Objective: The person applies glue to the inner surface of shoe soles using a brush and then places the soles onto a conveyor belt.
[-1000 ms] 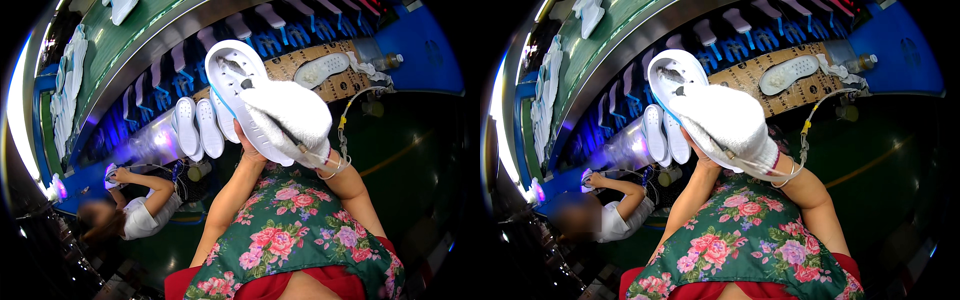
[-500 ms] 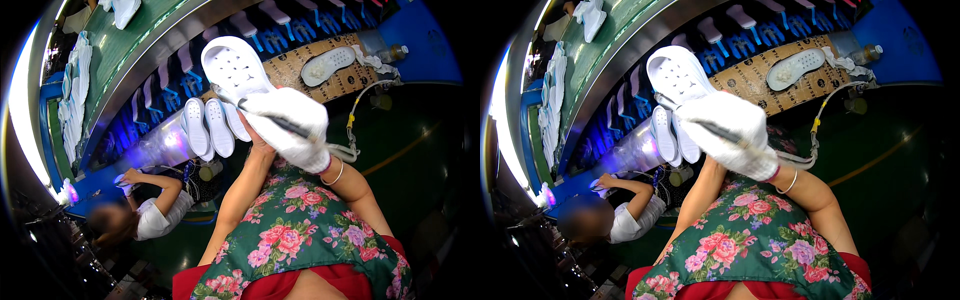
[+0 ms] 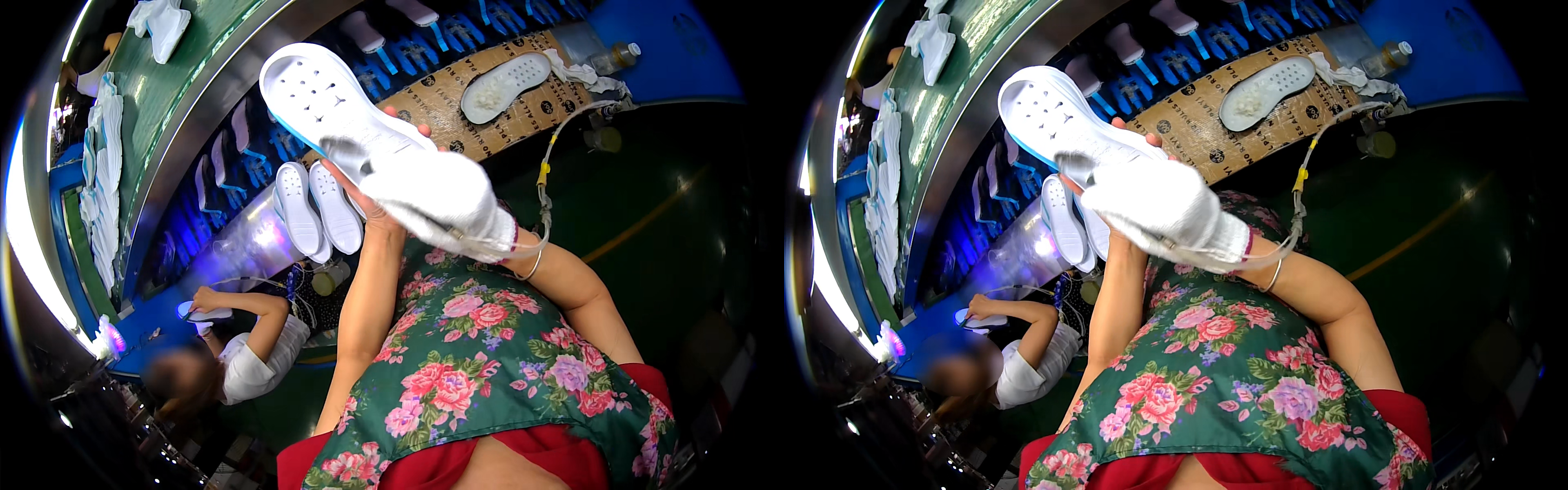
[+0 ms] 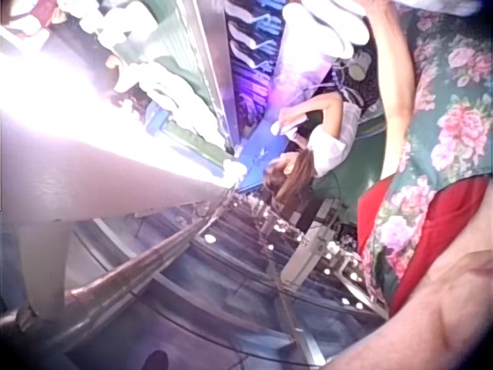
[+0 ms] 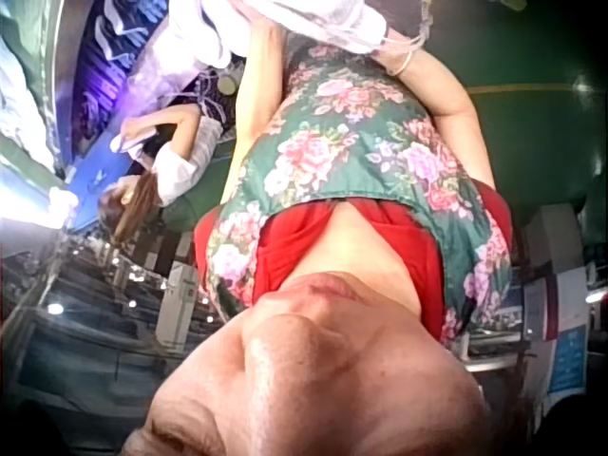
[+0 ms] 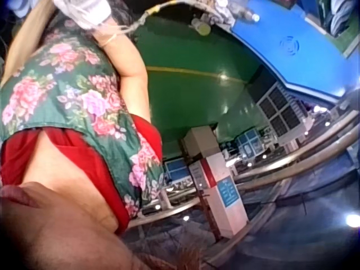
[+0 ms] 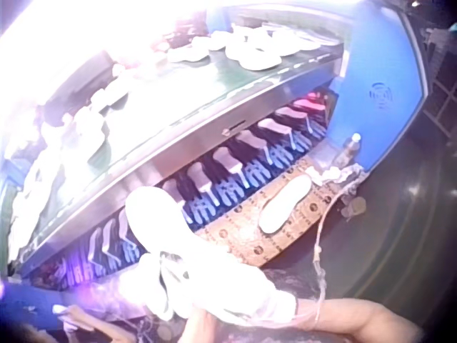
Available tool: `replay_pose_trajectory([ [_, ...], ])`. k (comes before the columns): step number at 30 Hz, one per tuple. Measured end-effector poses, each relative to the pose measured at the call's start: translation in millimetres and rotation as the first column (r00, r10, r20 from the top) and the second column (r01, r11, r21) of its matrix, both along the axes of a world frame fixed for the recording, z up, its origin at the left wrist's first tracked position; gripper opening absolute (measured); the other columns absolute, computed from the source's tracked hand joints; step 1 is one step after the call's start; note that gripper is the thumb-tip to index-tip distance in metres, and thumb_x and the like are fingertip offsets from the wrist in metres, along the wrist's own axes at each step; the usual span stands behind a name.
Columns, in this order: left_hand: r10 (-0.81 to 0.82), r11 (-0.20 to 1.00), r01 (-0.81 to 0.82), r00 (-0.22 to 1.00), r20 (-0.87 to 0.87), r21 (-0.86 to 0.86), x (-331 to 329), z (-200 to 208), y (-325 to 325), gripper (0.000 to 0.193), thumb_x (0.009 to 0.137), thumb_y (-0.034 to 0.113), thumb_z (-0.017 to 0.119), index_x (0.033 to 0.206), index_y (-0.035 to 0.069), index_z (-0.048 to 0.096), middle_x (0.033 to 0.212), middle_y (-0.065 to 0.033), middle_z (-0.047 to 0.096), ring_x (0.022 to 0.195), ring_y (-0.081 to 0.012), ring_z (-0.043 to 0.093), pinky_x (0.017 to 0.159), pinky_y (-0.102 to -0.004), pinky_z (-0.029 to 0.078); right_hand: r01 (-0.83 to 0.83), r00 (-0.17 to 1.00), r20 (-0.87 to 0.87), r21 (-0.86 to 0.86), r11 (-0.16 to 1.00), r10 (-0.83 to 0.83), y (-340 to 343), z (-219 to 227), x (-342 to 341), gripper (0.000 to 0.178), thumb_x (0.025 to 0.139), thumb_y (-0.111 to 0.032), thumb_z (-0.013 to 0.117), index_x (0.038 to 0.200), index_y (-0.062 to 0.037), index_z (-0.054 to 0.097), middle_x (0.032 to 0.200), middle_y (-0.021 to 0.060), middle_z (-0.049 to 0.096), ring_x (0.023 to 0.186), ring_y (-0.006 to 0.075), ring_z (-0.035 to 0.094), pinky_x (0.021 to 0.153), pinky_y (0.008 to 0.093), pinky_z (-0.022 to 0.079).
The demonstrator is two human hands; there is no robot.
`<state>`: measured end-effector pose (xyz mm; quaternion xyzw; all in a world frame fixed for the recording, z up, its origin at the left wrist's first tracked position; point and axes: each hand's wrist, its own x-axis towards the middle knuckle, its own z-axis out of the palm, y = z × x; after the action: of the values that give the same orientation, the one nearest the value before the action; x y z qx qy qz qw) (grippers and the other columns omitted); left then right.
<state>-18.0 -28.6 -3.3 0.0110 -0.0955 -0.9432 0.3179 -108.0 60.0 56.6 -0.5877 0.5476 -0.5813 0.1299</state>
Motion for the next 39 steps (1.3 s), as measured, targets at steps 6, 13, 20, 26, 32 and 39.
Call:
replay_pose_trajectory([
  [6,0.12,0.985,-0.134,0.984,0.129,0.106,0.8,3.9,-6.7,0.106,0.07,0.087,0.058,0.139,0.008,0.046,0.122,-0.0186,0.057,0.109,-0.0434,0.056,0.085,-0.062,0.054,-0.169,0.895,0.421,0.018,0.985,0.146,2.8,4.6,-12.8,0.027,0.085,-0.002,0.069,0.112,-0.003,0.072,0.106,0.0126,0.072,0.097,0.0239,0.07,0.083,0.0339,0.056],
  [13,-0.015,0.999,0.018,0.998,-0.054,0.04,5.2,3.5,-19.0,0.11,0.068,0.092,0.053,0.139,0.008,0.047,0.117,-0.026,0.057,0.104,-0.0404,0.057,0.086,-0.0597,0.05,-0.251,0.944,0.224,0.014,0.968,0.241,6.0,5.5,-21.3,0.02,0.08,-0.007,0.076,0.1,-0.0079,0.076,0.094,0.0078,0.075,0.088,0.0235,0.073,0.075,0.0339,0.057],
  [20,-0.012,0.999,0.019,0.982,-0.191,0.036,-0.3,13.8,-23.4,0.116,0.068,0.085,0.063,0.146,0.003,0.038,0.125,-0.0293,0.052,0.106,-0.0415,0.053,0.089,-0.0516,0.049,-0.29,0.946,0.169,0.065,0.955,0.276,14.6,5.0,-19.9,0.019,0.08,-0.009,0.077,0.099,-0.0105,0.076,0.094,0.0108,0.073,0.082,0.0256,0.072,0.072,0.0329,0.056],
  [26,-0.235,0.97,0.24,0.965,-0.12,0.027,13.7,5.6,-38.0,0.115,0.068,0.083,0.064,0.144,0.001,0.038,0.118,-0.0271,0.052,0.094,-0.0371,0.051,0.082,-0.044,0.047,-0.317,0.947,-0.046,0.033,0.948,0.318,16.8,3.6,-19.8,0.023,0.081,-0.009,0.077,0.103,-0.0091,0.076,0.092,0.0075,0.073,0.084,0.0217,0.071,0.074,0.0328,0.056],
  [32,-0.361,0.921,0.346,0.931,-0.059,-0.18,12.2,18.8,-47.7,0.108,0.073,0.084,0.056,0.145,0.006,0.039,0.114,-0.0203,0.053,0.081,-0.0304,0.05,0.069,-0.0367,0.038,-0.287,0.948,0.175,0.105,0.952,0.266,10.9,-1.0,-27.9,0.018,0.081,-0.01,0.076,0.099,-0.01,0.076,0.096,0.0081,0.074,0.087,0.023,0.071,0.076,0.0325,0.057],
  [39,-0.398,0.844,0.397,0.914,0.074,-0.361,12.6,18.8,-69.2,0.112,0.069,0.088,0.057,0.136,-0.001,0.048,0.109,-0.0185,0.056,0.071,-0.0265,0.05,0.064,-0.0352,0.038,-0.424,0.899,0.17,0.103,0.9,0.404,23.4,12.9,-19.6,0.018,0.079,-0.007,0.078,0.097,-0.0098,0.076,0.095,0.0079,0.074,0.085,0.0238,0.072,0.074,0.0332,0.057],
])
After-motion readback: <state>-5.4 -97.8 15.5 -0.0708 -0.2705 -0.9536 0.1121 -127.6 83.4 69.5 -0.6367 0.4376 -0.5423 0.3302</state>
